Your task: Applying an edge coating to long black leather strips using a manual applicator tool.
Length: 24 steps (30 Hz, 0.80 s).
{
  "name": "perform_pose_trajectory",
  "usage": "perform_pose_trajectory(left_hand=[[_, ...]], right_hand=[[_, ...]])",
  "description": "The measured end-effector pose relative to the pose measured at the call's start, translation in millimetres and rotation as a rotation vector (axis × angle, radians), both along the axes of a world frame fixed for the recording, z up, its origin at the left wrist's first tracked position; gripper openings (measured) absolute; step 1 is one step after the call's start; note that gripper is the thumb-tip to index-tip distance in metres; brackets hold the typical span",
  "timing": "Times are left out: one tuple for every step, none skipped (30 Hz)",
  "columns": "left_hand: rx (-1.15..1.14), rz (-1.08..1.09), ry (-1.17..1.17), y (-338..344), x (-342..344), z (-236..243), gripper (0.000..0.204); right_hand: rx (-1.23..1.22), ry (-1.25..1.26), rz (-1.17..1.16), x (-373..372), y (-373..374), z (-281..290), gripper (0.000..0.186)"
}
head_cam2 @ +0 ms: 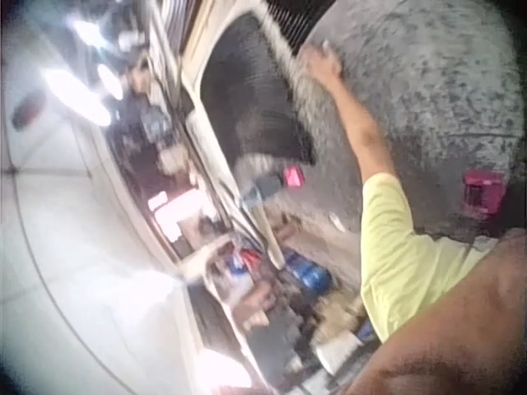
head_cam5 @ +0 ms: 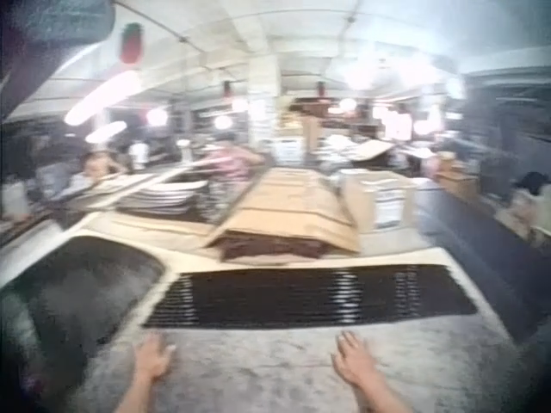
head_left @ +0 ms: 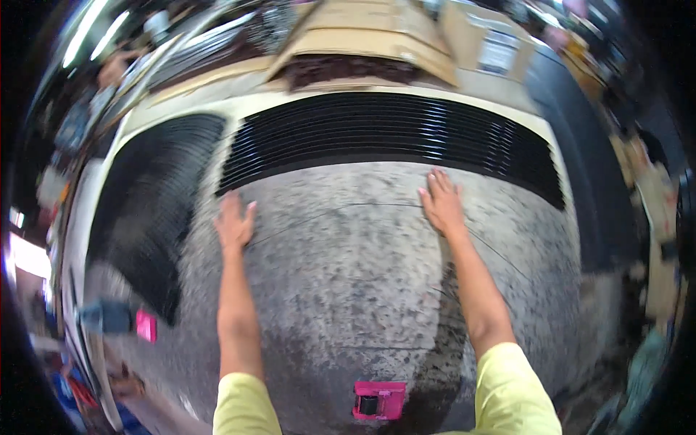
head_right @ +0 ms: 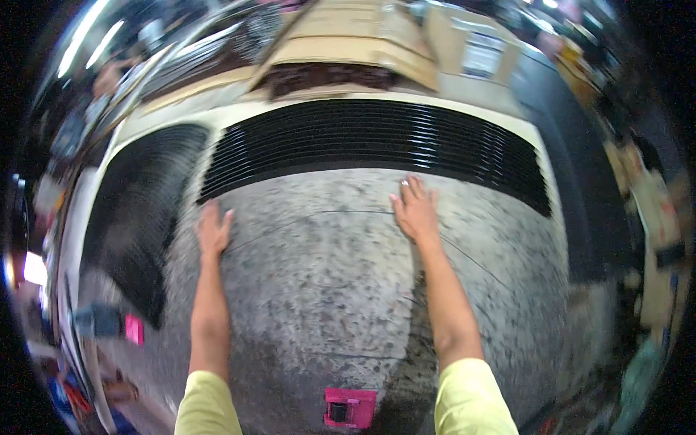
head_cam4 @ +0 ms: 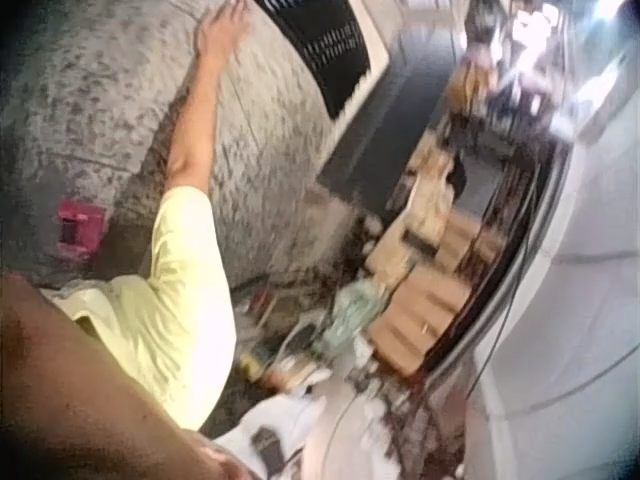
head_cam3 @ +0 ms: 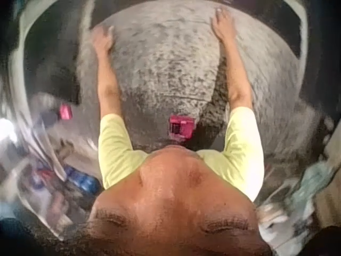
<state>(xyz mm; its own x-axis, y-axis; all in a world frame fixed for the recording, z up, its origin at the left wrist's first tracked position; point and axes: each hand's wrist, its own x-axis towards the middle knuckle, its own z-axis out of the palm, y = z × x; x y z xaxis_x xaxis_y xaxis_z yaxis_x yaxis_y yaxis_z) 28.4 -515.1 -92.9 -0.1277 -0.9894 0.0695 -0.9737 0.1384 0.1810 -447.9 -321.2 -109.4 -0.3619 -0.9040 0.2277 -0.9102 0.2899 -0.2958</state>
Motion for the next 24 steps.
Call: perform_pose_trajectory(left_hand=[[-0.015,0.034,-0.063,-2.6,8.9,-2.4,0.078],[-0.013,0.020,-0.059,-2.3,2.6,-1.9,0.076],[-0.028,0.020,-0.099,-3.0,0.7,-3.3,0.075],[-0.024,0.024,-0.101,-0.6,-4.0,-4.0,0.074],[-0.043,0.031,-0.103,-2.4,4.9,-9.2,0.073],[-0.061,0.049,-0.105,-3.1,8.6,-14.4,0.073],[-0.056,0.035,-0.084,3.7,-2.0,-15.0,0.072],[-0.054,0.037,-0.069,13.4,-8.1,-9.2,0.072],[-0.072,0.031,-0.076,24.1,-8.9,-5.2,0.072],[-0.046,0.073,-0.091,35.5,-9.7,-5.9,0.071],[-0.018,0.119,-0.107,46.3,-10.2,-8.0,0.070],[-0.022,0.116,-0.109,61.7,-7.6,-10.8,0.069],[-0.026,0.128,-0.110,82.4,-4.3,-14.0,0.068],[-0.007,0.077,-0.110,101.7,-4.0,-11.9,0.067],[0.017,0.048,-0.116,126.3,-0.6,-4.4,0.065],[0.019,0.007,-0.111,152.5,-7.4,6.3,0.065],[0.026,-0.018,-0.113,180.1,-6.3,17.3,0.065],[0.019,-0.014,-0.101,204.4,-4.6,21.1,0.065],[0.012,-0.038,-0.084,225.8,-0.1,20.1,0.065],[0.007,-0.022,-0.089,246.5,8.7,14.5,0.065],[0.006,-0.050,-0.058,264.8,20.8,7.1,0.065],[0.015,-0.103,-0.022,282.3,31.0,3.1,0.065],[0.021,-0.141,-0.022,300.6,39.8,3.4,0.065],[0.061,-0.173,0.014,319.6,44.4,4.4,0.064]], right_hand=[[-0.030,-0.042,-0.054,-4.3,5.6,4.5,0.061],[-0.047,-0.032,-0.149,-18.5,13.8,1.6,0.061],[-0.071,-0.022,-0.241,-31.7,20.1,-3.2,0.062],[-0.062,-0.023,-0.271,-42.9,25.9,-6.0,0.062],[-0.058,-0.037,-0.284,-47.6,27.2,-5.7,0.063],[-0.072,-0.035,-0.331,-50.3,28.0,-4.3,0.063],[-0.081,-0.087,-0.345,-53.9,29.8,-3.1,0.062],[-0.094,-0.145,-0.340,-57.1,32.0,-1.0,0.062],[-0.110,-0.156,-0.347,-58.4,34.1,0.7,0.062],[-0.078,-0.143,-0.353,-57.3,33.6,3.1,0.062],[-0.043,-0.132,-0.354,-52.8,31.9,4.2,0.062],[-0.057,-0.148,-0.332,-45.4,31.2,4.8,0.062],[0.023,-0.115,-0.340,-41.6,33.0,4.5,0.062],[0.102,-0.075,-0.339,-40.0,36.6,4.5,0.061],[0.090,-0.058,-0.352,-34.1,49.5,-1.3,0.061],[0.079,-0.038,-0.357,-28.9,69.1,-8.2,0.061],[0.101,-0.059,-0.343,-11.7,87.1,-5.3,0.061],[0.124,-0.074,-0.346,2.4,112.6,5.2,0.061],[0.128,-0.048,-0.314,13.9,143.0,11.6,0.061],[0.128,-0.020,-0.312,27.2,171.6,17.5,0.062],[0.114,-0.025,-0.305,46.7,191.5,23.7,0.062],[0.142,-0.058,-0.293,62.2,221.3,25.8,0.062],[0.179,-0.092,-0.301,76.4,259.3,26.5,0.062],[0.187,-0.093,-0.353,90.9,296.1,27.3,0.062]])
